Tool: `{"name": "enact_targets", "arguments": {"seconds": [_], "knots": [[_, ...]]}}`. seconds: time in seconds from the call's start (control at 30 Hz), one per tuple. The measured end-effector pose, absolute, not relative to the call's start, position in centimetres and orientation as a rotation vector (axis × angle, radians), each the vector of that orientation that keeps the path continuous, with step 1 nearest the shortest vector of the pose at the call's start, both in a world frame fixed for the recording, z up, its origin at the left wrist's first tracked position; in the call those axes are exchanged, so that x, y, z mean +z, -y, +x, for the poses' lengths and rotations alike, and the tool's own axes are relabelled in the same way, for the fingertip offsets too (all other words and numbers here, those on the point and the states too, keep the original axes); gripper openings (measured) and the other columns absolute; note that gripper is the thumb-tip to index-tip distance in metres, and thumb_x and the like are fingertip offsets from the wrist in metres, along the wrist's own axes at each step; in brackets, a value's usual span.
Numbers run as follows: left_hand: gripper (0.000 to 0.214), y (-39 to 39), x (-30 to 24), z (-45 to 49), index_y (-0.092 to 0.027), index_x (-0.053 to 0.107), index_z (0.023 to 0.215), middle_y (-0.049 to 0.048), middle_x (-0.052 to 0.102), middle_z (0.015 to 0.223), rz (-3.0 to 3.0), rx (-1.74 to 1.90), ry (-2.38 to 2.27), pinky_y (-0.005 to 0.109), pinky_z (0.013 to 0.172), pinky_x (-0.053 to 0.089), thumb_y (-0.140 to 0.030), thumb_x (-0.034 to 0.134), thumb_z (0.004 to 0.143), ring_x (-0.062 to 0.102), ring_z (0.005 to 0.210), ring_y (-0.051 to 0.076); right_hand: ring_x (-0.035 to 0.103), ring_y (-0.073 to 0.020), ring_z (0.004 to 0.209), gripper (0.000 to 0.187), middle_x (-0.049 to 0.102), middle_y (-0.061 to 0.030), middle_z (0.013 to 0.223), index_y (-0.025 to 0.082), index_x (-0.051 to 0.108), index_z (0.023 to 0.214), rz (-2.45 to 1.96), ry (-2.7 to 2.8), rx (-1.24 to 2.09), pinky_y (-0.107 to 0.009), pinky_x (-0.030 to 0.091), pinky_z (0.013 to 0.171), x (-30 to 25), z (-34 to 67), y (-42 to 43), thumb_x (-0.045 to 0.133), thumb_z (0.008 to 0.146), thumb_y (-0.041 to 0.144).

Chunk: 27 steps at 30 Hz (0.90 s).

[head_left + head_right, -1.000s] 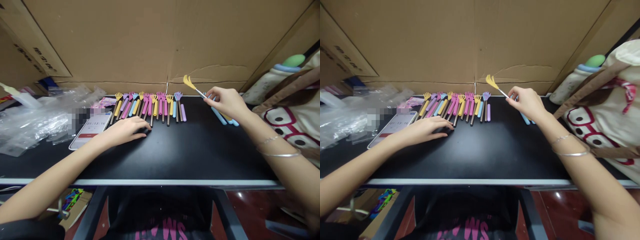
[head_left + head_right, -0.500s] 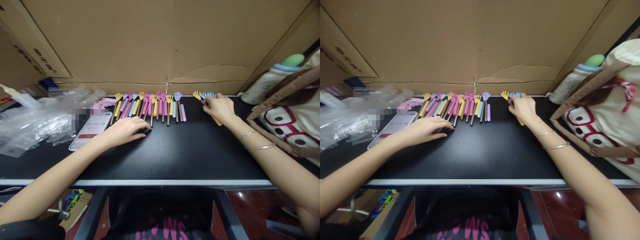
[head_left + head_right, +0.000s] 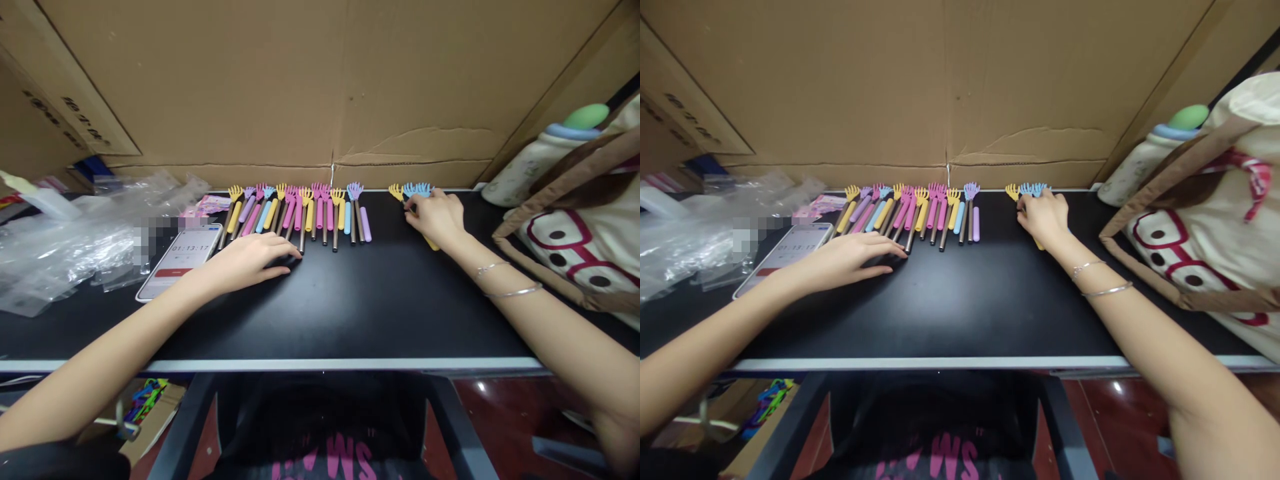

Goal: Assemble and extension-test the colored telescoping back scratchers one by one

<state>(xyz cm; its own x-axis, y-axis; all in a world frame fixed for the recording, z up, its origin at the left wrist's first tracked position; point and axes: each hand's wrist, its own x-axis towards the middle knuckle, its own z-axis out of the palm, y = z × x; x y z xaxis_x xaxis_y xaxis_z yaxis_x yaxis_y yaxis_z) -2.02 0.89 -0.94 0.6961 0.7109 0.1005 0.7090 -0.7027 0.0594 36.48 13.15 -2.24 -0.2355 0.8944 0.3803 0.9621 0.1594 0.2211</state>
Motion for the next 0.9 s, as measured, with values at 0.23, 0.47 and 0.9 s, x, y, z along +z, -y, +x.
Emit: {"name": "enact_targets", "arguments": {"seconds": [0.23,0.47,0.9], "knots": [[0.028,-0.8,-0.9,-2.0,-0.022,0.061,0.123,0.0064,0.066,0.125,2.876,0.160,-1.223,0.036,0.096,0.050,-0.033,0.052,0.099,0.063,0.113,0.022,0.058,-0.0317,0.099,0.030,0.074,-0.0134,0.094,0.018,0.072,0.097,-1.821,2.284,-0.565,-0.039,0.035,0.072,-1.5,36.3,-12.3,0.044,0.089,0.026],[0.029,-0.7,-0.8,-2.0,-0.021,0.061,0.123,0.0072,0.066,0.126,2.876,0.152,-1.225,0.035,0.095,0.051,-0.034,0.048,0.100,0.063,0.112,0.022,0.063,-0.0267,0.093,0.032,0.074,-0.0084,0.093,0.023,0.071,0.102,-1.663,2.389,-0.463,-0.034,0.036,0.063,0.7,34.6,-8.9,0.043,0.092,0.033],[0.027,-0.7,-0.9,-1.9,-0.021,0.060,0.123,0.0068,0.065,0.126,2.852,0.150,-1.232,0.034,0.095,0.049,-0.032,0.049,0.100,0.062,0.113,0.022,0.066,-0.0199,0.089,0.027,0.071,-0.0057,0.093,0.023,0.068,0.098,-0.997,2.700,-0.095,-0.031,0.047,0.074,-1.6,34.6,-1.6,0.043,0.099,0.033]]}}
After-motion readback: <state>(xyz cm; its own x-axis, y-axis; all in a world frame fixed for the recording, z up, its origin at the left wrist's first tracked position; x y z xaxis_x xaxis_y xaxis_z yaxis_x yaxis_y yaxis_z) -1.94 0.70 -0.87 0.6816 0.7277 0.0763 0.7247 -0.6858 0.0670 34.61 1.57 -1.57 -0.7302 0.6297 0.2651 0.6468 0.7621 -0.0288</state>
